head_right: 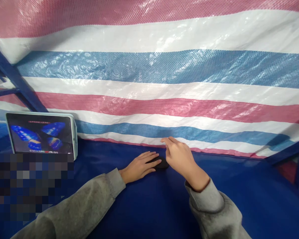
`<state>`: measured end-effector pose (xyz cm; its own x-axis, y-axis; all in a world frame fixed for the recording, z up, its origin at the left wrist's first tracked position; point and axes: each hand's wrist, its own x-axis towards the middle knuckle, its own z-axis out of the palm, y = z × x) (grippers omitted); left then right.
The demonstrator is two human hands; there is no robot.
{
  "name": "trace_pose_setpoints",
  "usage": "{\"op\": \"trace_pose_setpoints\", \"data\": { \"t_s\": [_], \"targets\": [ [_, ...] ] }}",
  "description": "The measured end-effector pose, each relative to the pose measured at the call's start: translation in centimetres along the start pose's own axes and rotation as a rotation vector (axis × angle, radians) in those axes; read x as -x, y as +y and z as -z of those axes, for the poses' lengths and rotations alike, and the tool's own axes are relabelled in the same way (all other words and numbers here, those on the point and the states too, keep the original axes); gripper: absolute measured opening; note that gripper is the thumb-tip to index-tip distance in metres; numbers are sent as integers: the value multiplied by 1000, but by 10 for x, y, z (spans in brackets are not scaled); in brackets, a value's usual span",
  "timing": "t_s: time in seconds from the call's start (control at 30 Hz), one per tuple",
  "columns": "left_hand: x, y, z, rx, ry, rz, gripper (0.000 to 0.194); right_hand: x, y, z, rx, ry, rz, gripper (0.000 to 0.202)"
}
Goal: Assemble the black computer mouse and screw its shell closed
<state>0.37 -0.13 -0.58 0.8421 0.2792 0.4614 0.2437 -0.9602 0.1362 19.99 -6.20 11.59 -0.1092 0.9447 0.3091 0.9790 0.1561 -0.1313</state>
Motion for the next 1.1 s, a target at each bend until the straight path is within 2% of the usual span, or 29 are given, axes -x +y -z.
{"op": "trace_pose_setpoints", "data": {
  "t_s": [0.1, 0.23, 0.43, 0.63, 0.83, 1.1],
  "targets": [
    [0, 0, 0, 3, 6, -3, 43, 0, 1, 1, 2, -12, -15, 42],
    [0, 0, 0, 7, 9, 1, 43, -2, 4, 0, -58, -14, -103, 36],
    [-1, 0, 1, -13, 0, 6, 43, -1, 1, 1, -21, 5, -24, 40],
    [-1, 1, 1, -11, 0, 17, 42, 0, -1, 5, -21, -55, -115, 38],
    [0, 0, -1, 5, 6, 16, 43, 0, -1, 3, -11, -32, -3, 30],
    [1, 0, -1, 0, 19, 16, 43, 0, 4, 1, -12, -9, -35, 30]
  ]
}}
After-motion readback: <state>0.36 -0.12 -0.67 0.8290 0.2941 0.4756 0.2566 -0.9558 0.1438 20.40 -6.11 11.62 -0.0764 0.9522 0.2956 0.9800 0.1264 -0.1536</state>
